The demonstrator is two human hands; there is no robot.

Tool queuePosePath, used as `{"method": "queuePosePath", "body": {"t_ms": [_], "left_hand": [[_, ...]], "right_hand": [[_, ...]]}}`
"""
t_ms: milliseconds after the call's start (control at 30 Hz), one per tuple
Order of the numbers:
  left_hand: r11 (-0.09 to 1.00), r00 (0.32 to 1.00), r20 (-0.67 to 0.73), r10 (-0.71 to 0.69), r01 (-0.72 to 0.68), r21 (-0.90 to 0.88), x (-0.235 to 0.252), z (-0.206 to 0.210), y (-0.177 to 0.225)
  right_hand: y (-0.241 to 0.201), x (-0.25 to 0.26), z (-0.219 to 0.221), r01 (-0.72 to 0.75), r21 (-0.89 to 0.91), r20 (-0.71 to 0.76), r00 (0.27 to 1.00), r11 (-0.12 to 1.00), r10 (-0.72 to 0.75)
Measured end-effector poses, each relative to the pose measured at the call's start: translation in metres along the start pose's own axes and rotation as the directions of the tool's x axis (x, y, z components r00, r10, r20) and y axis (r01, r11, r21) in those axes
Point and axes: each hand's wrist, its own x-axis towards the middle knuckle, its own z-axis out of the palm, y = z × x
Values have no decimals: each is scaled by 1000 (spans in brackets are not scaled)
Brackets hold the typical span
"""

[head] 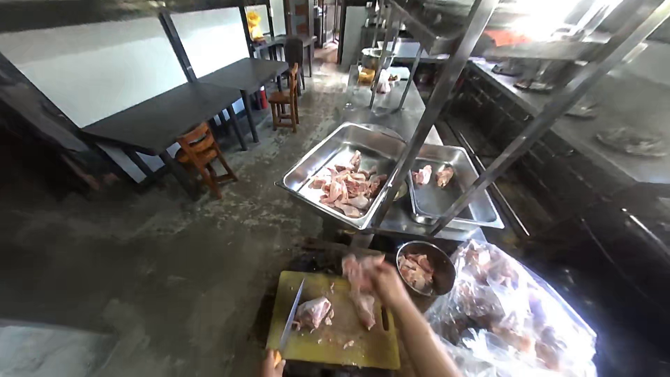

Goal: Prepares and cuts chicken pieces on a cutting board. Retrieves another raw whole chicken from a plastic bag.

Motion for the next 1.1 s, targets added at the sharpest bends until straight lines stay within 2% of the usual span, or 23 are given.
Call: {"method": "queuePosePath", "body": {"t_ms": [33, 100, 133, 167, 233, 300, 367, 433, 467, 567, 767, 833, 900, 933, 1000, 1033, 1100], "left_hand": [[1000, 1000, 7, -7, 7, -15, -1, 3, -1], [1000, 999, 32, -28, 28, 0, -1, 3, 1], [999, 999, 41, -32, 31, 17, -1, 2, 3], [999, 998, 49, -34, 32, 32, -2, 0, 4], [999, 996, 74, -43, 40, 36, -6, -4, 4], [998, 989, 134, -62, 64, -5, -9, -8, 3], [992, 974, 216, -66, 87, -90, -11, -10, -2], [987, 964, 261, -59, 96, -129, -16, -10, -11], [988, 967, 250, -49, 83, -128, -18, -12, -14], [991, 978, 203, -47, 72, -117, -17, -17, -23], [996, 976, 201, -82, 87, -17, -21, -28, -25], [998, 978, 196, -70, 70, 9, -23, -30, -26], [998, 977, 206, -53, 44, 51, -26, -29, -26], [997, 975, 217, -41, 25, 75, -27, -29, -26], [993, 963, 267, -19, -14, 118, -30, -29, -21], [992, 957, 291, -6, -31, 124, -32, -27, -19], [992, 952, 304, 22, -58, 111, -34, -22, -18]], "right_hand": [[-32, 5, -2, 91, 110, -2, 996, 990, -91], [-89, 18, -6, 251, 370, 24, 960, 894, -279], [-111, 25, -10, 295, 425, 27, 941, 856, -338], [-124, 31, -13, 333, 399, 16, 929, 854, -370], [-116, 39, -16, 390, 107, -41, 921, 914, -388], [-66, 42, -12, 321, -293, 3, 942, 901, -335], [15, 46, -3, 110, -617, 77, 994, 779, -80], [105, 40, 9, -73, -816, 34, 984, 574, 174], [136, 34, 14, -125, -846, -13, 977, 518, 214], [167, 17, 24, -190, -818, -144, 982, 544, 125], [149, 25, 27, -362, -663, -253, 932, 655, 259], [144, 23, 32, -358, -562, -200, 933, 745, 298], [152, 19, 45, -373, -304, -99, 928, 876, 361], [155, 13, 54, -392, -152, -33, 919, 907, 392], [158, 0, 77, -469, 74, 102, 881, 880, 461], [156, -7, 87, -496, 107, 135, 866, 862, 482], [156, -14, 102, -480, 53, 151, 870, 875, 469]]}}
